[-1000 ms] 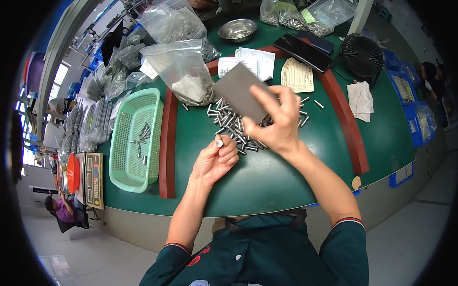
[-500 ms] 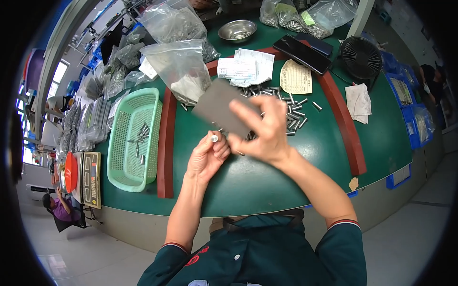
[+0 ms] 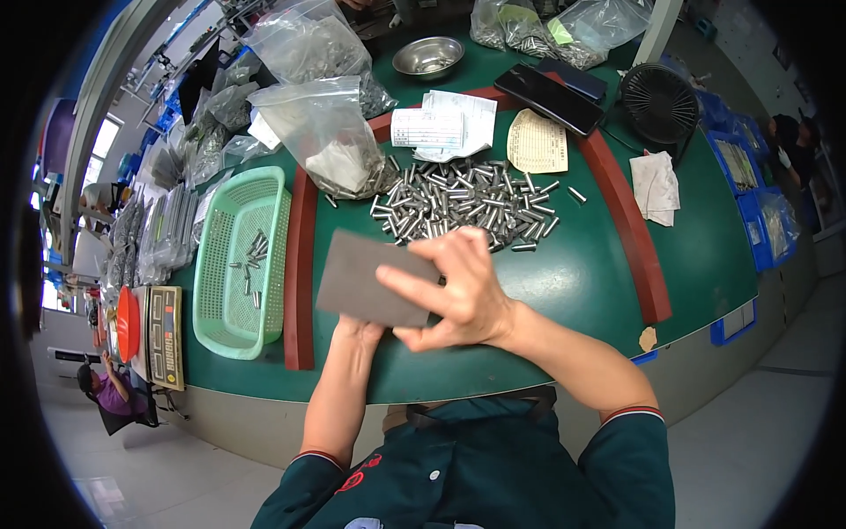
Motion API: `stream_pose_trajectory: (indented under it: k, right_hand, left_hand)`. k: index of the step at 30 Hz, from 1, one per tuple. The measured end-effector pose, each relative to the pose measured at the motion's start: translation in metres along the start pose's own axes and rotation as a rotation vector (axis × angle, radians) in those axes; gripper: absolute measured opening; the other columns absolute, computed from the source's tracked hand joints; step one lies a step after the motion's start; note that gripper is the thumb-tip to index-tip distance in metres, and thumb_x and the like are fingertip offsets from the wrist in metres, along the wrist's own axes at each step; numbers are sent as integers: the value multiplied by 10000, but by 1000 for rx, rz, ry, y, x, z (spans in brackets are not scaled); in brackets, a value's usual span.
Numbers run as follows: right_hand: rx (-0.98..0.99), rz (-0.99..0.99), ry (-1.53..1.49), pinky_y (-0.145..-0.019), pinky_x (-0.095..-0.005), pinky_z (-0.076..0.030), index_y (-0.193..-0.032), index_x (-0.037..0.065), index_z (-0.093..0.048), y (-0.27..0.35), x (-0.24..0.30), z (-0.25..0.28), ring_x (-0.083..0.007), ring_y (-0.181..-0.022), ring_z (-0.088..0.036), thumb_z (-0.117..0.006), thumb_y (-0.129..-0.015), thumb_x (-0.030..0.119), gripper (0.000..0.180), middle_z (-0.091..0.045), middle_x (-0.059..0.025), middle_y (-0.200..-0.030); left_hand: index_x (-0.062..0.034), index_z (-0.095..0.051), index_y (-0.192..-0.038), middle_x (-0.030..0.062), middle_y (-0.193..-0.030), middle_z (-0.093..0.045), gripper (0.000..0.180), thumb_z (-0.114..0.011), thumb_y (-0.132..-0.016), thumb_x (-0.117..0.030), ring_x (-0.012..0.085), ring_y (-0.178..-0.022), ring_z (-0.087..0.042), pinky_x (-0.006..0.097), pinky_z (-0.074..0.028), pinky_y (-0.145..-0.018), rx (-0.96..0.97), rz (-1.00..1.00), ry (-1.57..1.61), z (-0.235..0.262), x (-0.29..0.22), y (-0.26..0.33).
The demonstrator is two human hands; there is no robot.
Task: Manually sanding and inspecting small cylindrical metal components at a factory workbench.
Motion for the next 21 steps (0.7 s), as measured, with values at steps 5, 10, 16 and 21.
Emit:
stream_pose_trajectory:
  k: [5,10,16,21]
  right_hand:
    - [-143,-343,309,-790,-384,-386,-1095,83,-667,1,-86,24,-266,-858,-538,-754,-525,245,599,-542,-108,-935]
    - [-134,-344,239,-801,-387,-377,-1108,91,-664,2,-74,30,-255,-864,-531,-759,-523,252,614,-534,-107,-938]
    - [-129,-377,189,-808,-378,-375,-1112,95,-660,6,-79,25,-255,-863,-526,-757,-530,248,609,-527,-100,-946]
    - [-128,-370,193,-801,-375,-377,-1110,94,-660,5,-78,24,-253,-859,-524,-755,-530,247,607,-526,-98,-944]
  left_hand:
    - [-39,-608,-902,22,-699,-563,215,-585,-953,-247,111,-617,-476,249,-393,-605,-15,-197,-274,-41,-33,0]
    - [-71,-553,-853,6,-691,-504,264,-536,-974,-305,106,-601,-433,249,-335,-591,-31,-107,-261,-42,-23,-3]
    - [-69,-564,-866,5,-687,-506,264,-548,-968,-312,111,-599,-436,249,-341,-592,-59,-89,-185,-33,-23,-3]
    - [-55,-601,-859,11,-675,-535,254,-574,-958,-287,106,-601,-463,239,-378,-593,-192,-203,-384,-32,-34,4]
Point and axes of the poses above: each hand's wrist, its own y-axis away from the middle knuckle, its own z-axis out of the back of the hand, x = y × z, the point moved 10 cm from there along -y, towards the middle knuckle
